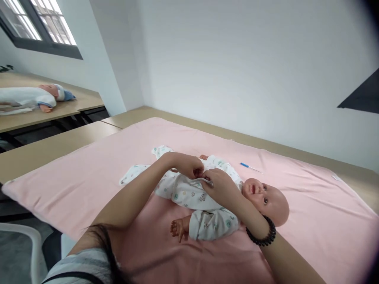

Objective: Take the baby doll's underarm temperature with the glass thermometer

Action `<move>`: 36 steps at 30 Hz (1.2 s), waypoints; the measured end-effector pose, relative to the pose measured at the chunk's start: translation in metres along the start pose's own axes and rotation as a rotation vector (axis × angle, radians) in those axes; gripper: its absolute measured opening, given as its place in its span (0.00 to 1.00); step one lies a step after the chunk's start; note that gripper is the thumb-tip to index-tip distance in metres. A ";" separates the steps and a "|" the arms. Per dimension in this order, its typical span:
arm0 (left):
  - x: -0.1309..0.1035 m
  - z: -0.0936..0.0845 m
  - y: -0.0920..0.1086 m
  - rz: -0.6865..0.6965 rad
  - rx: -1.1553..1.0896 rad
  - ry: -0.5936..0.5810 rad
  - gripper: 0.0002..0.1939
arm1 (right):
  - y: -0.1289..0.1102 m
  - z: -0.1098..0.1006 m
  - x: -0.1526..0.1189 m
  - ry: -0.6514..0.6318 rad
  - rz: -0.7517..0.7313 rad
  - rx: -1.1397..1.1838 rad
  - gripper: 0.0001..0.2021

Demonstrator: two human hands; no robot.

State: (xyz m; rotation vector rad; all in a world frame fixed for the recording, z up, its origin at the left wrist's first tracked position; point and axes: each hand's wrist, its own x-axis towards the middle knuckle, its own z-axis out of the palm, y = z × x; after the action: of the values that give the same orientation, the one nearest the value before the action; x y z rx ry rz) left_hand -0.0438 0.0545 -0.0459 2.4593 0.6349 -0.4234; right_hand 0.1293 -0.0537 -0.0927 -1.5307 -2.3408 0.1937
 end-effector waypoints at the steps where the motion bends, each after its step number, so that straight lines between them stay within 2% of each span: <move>1: 0.000 -0.001 -0.002 0.003 -0.013 -0.016 0.05 | 0.000 0.000 0.000 -0.003 0.009 0.006 0.05; 13: 0.001 -0.002 -0.009 0.008 -0.048 -0.060 0.09 | 0.001 0.010 0.002 -0.003 0.113 0.133 0.02; 22: 0.002 -0.005 -0.015 0.059 -0.148 -0.130 0.18 | -0.002 0.015 0.004 0.050 0.224 0.254 0.03; 29: 0.007 -0.002 -0.011 0.066 -0.094 -0.101 0.12 | 0.004 0.020 0.006 0.047 0.250 0.335 0.03; 36: 0.005 -0.003 -0.012 0.059 -0.109 -0.089 0.12 | 0.003 0.021 0.006 0.078 0.269 0.373 0.03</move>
State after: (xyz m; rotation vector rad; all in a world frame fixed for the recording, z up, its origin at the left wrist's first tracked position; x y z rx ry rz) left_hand -0.0456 0.0664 -0.0507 2.3355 0.5328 -0.4598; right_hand 0.1220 -0.0461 -0.1121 -1.6175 -1.8978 0.5876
